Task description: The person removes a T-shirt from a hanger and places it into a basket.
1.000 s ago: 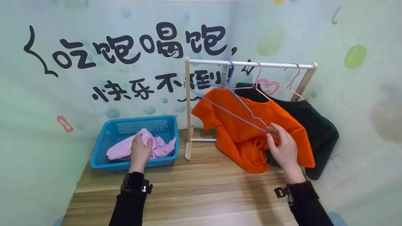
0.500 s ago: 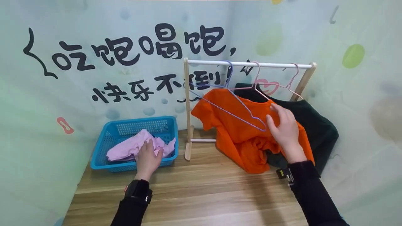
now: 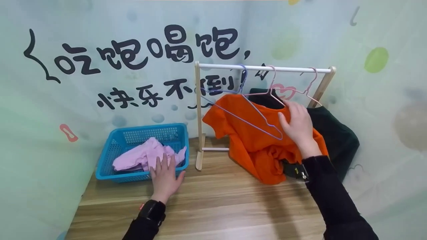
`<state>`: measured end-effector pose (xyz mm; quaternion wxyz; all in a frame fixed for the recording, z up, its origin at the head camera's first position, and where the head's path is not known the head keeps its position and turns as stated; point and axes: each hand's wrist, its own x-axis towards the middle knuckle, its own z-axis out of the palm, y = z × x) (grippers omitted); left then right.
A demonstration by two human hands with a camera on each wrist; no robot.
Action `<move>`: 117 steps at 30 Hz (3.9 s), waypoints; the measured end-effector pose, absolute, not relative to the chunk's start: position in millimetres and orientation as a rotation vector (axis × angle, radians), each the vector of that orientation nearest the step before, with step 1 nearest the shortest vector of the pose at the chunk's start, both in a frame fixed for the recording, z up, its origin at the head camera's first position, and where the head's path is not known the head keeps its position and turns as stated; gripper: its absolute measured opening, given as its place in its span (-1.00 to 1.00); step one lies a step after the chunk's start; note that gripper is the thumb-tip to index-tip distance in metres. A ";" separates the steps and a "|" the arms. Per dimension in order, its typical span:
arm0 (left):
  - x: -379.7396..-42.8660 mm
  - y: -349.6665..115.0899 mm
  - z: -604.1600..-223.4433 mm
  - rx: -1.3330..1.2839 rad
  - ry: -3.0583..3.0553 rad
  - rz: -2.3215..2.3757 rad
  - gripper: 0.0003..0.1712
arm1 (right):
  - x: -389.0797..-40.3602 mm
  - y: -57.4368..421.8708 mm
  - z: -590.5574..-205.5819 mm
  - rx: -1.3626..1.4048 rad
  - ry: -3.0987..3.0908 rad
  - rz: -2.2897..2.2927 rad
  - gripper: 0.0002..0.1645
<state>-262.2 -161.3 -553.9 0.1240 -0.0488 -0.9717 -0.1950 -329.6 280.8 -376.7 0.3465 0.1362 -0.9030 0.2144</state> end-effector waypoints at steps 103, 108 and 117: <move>-248.7 -84.8 -586.4 -0.590 -2.676 -0.738 0.03 | -261.3 308.1 -560.2 0.553 -2.153 0.747 -0.77; -249.1 -79.2 -582.2 -0.563 -2.716 -0.727 0.01 | -260.8 293.7 -560.1 0.654 -2.127 0.765 -0.77; -247.1 -76.3 -582.3 -0.586 -2.609 -0.685 -0.23 | -261.6 272.0 -559.9 0.773 -2.088 0.803 -0.88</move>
